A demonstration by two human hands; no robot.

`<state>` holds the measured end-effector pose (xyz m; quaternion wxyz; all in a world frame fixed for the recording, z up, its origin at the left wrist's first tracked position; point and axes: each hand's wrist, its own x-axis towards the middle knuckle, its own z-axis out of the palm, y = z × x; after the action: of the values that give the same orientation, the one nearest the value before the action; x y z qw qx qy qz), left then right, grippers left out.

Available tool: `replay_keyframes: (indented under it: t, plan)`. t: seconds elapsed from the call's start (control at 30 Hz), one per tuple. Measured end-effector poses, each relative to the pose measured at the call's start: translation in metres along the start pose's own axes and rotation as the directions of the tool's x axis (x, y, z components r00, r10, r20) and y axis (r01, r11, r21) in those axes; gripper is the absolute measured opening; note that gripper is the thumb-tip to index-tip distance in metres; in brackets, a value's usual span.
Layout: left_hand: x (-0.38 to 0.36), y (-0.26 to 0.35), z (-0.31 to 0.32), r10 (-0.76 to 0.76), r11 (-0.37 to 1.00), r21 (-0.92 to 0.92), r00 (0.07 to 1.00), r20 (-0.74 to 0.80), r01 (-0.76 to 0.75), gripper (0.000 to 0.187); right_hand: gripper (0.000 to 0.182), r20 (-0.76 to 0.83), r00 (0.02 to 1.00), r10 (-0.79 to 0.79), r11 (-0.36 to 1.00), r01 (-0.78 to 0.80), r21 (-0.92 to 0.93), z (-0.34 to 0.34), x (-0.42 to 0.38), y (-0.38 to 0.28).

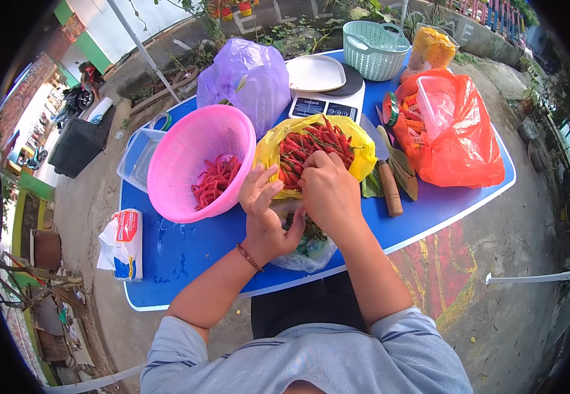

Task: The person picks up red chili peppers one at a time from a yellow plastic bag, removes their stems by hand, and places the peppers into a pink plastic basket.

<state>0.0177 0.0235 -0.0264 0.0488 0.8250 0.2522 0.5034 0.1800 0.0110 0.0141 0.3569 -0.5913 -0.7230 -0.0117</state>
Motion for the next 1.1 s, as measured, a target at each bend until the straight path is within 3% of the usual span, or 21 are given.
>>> replay_keyframes:
  t: [0.13, 0.33, 0.43, 0.53, 0.63, 0.73, 0.8, 0.87, 1.1]
  plan:
    - [0.000, 0.001, -0.001, -0.024, 1.000, -0.003, 1.000, 0.012, 0.024, 0.076, 0.008, -0.044, 0.999, -0.012, 0.998, 0.009, -0.062, 0.005, -0.001, 0.001]
    - [-0.002, 0.000, 0.001, -0.041, 0.999, -0.006, 0.999, 0.023, 0.041, 0.072, 0.021, 0.056, 0.998, 0.011, 0.991, -0.003, -0.136, -0.002, -0.004, -0.004]
    - [-0.002, 0.000, 0.000, -0.039, 0.999, -0.009, 0.999, 0.036, 0.040, 0.070, 0.027, 0.112, 0.994, 0.012, 0.966, 0.017, -0.257, 0.000, -0.002, -0.006]
    - [0.001, -0.001, 0.000, -0.012, 0.999, -0.039, 1.000, 0.004, 0.012, 0.071, 0.032, 0.040, 0.999, -0.023, 0.983, 0.030, -0.180, -0.001, 0.000, -0.006]
    - [0.001, 0.000, -0.001, -0.070, 0.993, -0.092, 0.998, -0.006, 0.069, 0.071, 0.028, -0.103, 0.994, 0.023, 0.995, -0.013, 0.098, 0.001, 0.003, 0.002]
    - [0.003, 0.003, -0.004, -0.123, 0.986, -0.112, 0.992, 0.017, 0.124, 0.068, 0.018, -0.154, 0.946, 0.287, 0.809, -0.153, 0.568, -0.009, 0.007, -0.006]
    - [0.004, 0.004, -0.004, -0.129, 0.984, -0.124, 0.991, 0.024, 0.131, 0.064, 0.016, -0.089, 0.936, 0.341, 0.682, -0.181, 0.709, -0.014, 0.007, -0.007]
    - [0.005, 0.003, -0.003, -0.123, 0.982, -0.145, 0.992, 0.020, 0.125, 0.059, 0.016, -0.017, 0.947, 0.320, 0.564, -0.176, 0.807, -0.013, 0.003, 0.001]
    - [0.007, 0.006, -0.011, -0.202, 0.966, -0.151, 0.978, 0.050, 0.208, 0.037, 0.018, 0.083, 0.996, 0.023, 0.613, -0.080, 0.786, -0.025, -0.006, 0.006]
